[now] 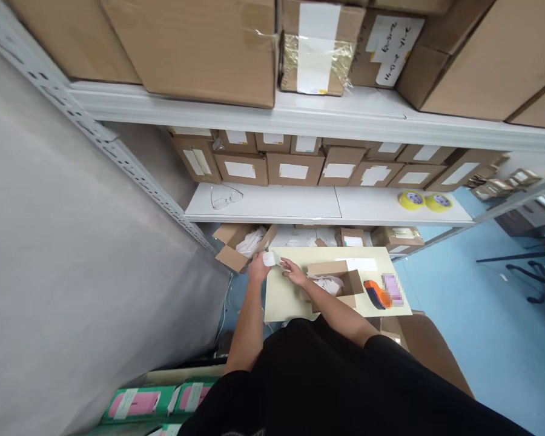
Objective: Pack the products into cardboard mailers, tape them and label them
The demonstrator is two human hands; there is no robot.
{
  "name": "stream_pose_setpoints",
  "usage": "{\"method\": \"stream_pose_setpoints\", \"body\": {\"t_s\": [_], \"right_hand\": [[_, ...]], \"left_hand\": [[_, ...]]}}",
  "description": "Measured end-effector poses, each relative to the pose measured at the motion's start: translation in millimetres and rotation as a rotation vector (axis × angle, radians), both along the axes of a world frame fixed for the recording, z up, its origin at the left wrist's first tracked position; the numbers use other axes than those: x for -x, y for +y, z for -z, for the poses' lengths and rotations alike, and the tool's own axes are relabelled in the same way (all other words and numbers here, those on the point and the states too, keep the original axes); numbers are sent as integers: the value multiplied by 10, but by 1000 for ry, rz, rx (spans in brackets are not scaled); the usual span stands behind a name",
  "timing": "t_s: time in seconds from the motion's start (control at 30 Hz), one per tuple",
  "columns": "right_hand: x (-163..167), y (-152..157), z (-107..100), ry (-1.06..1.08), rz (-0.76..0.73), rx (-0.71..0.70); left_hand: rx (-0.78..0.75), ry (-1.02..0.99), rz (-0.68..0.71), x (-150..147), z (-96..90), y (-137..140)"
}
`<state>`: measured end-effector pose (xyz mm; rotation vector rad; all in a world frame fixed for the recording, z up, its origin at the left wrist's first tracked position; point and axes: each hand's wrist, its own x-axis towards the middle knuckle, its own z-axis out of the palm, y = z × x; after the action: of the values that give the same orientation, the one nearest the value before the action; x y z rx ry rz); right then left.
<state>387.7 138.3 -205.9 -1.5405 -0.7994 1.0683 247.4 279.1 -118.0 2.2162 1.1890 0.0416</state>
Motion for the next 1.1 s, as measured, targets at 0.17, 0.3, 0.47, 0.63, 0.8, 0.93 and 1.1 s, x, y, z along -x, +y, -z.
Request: {"method": "stream_pose_setpoints", "body": {"t_s": [0.17,0.3,0.47,0.63,0.8,0.93,1.1], "right_hand": [[-184,-334,-307,-112,127,-28],[-388,-767,-534,-115,254,-104],[-709,-1504,-584,-209,415,-19],[-974,-2170,-500,-404,458,79],[-926,-2429,-354,-491,448,166],[-821,-2472,-282,-513,465,199],[-770,-2480,-261,-505,463,174]], "left_hand": [[-53,-191,71,199,-365,87],[207,-380,186,142,-464,-68],[304,-358,208,-263,-269,-680],[137,-52,260,-664,-7,-1347],[319,-94,282,-789,297,-1679],[271,-60,357,-716,473,-1791],[127,-5,447,-623,613,-2036]]}}
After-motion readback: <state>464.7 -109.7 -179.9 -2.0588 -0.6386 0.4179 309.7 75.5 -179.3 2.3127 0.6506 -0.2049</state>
